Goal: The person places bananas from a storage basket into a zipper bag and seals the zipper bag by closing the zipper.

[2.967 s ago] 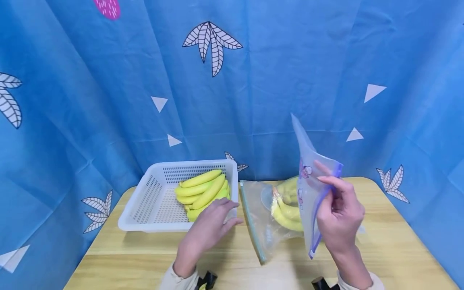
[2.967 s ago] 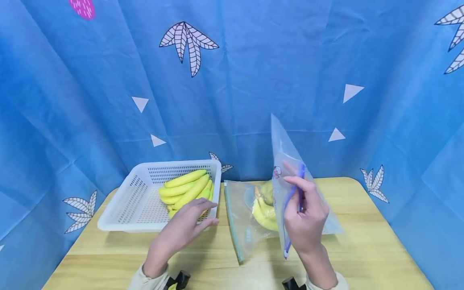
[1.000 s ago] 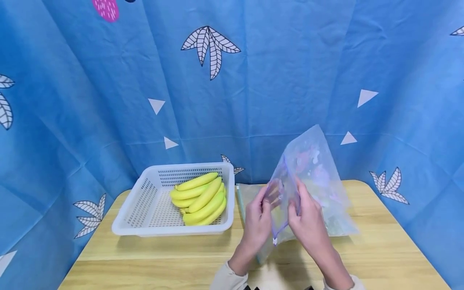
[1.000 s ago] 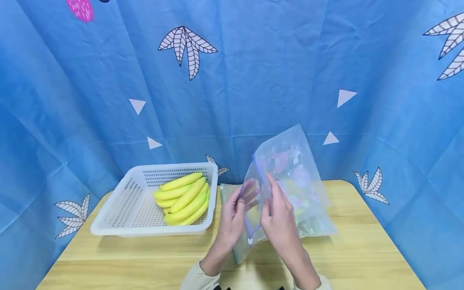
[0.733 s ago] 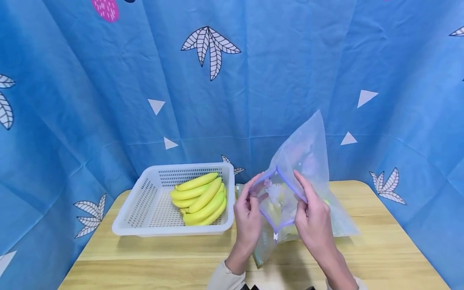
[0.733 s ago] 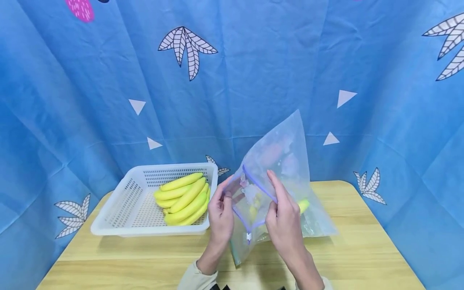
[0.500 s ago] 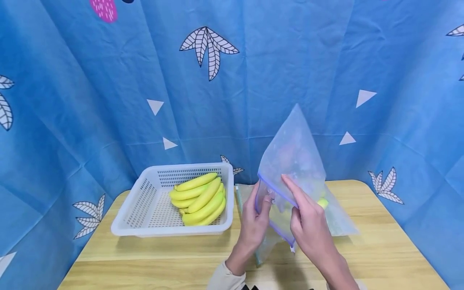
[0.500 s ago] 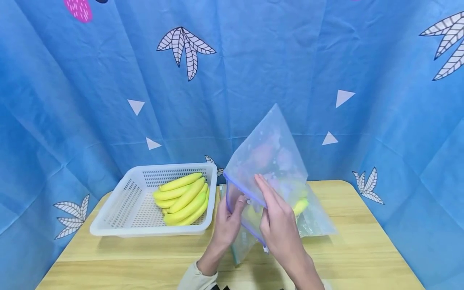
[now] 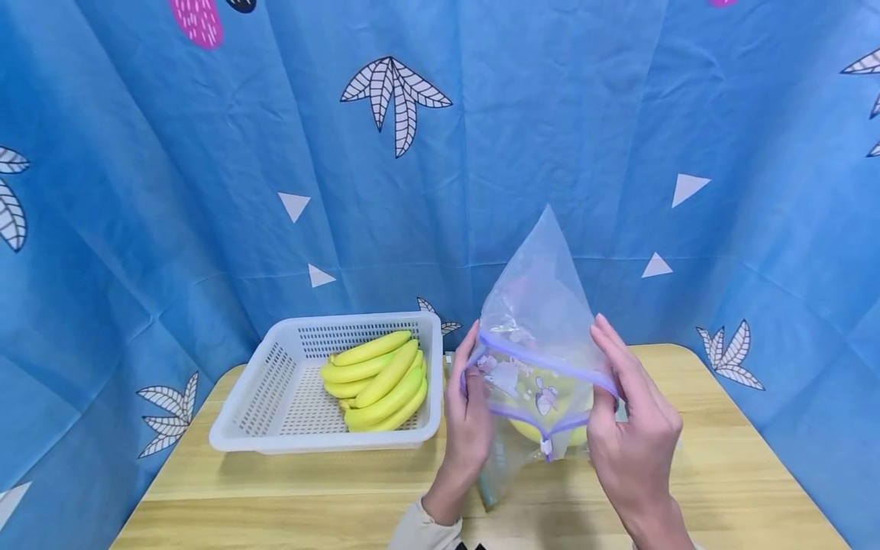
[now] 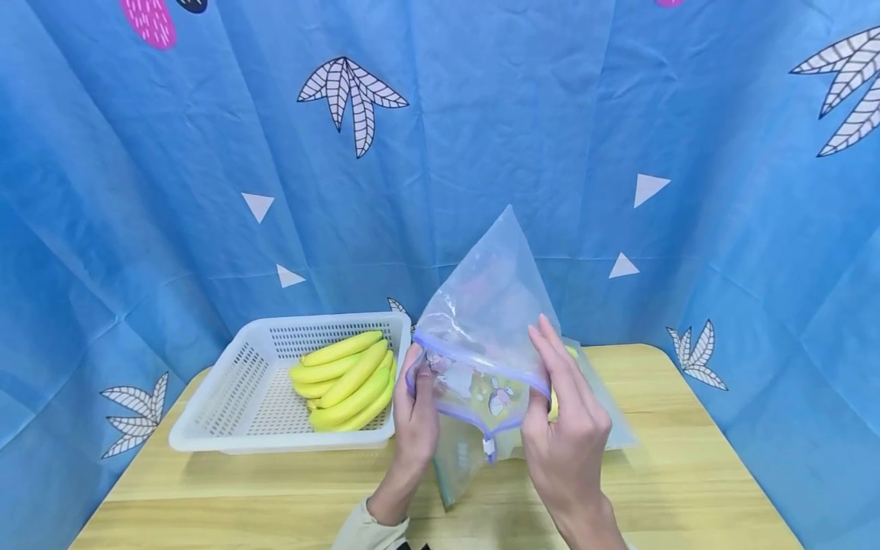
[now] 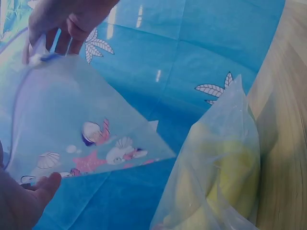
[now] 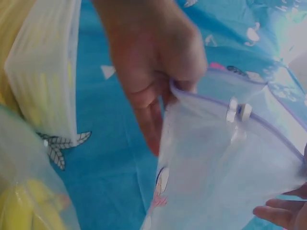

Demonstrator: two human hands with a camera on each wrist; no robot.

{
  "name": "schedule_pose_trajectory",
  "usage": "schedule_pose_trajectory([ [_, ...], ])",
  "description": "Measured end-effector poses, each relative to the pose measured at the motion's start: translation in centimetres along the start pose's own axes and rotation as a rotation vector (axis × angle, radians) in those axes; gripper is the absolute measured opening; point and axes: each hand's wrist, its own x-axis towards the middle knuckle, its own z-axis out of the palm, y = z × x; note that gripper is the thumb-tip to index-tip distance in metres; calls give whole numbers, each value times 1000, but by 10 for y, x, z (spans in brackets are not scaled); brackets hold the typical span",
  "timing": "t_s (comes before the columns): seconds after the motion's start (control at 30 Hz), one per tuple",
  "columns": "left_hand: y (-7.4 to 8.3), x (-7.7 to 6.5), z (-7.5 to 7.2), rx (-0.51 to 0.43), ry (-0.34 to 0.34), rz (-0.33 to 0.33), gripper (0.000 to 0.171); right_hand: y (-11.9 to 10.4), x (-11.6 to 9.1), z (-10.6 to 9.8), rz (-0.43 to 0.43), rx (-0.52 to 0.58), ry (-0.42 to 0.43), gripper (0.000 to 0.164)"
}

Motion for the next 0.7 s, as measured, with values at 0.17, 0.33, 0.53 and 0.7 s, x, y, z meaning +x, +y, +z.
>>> schedule_pose_trajectory([
  [0.17, -1, 1, 0, -45, 5, 32, 59, -7, 9, 1, -36, 47, 200, 34],
  [0.33, 0, -5, 4, -74, -62, -36, 48, -4, 7, 0, -55, 75, 108, 18],
  [0.53, 0, -5, 5, -41, -133, -89, 56, 6, 2, -3, -21, 44, -21, 25],
  [0.7, -1, -3, 7, -26, -210, -74, 68, 12, 11, -6, 11, 42, 237, 13],
])
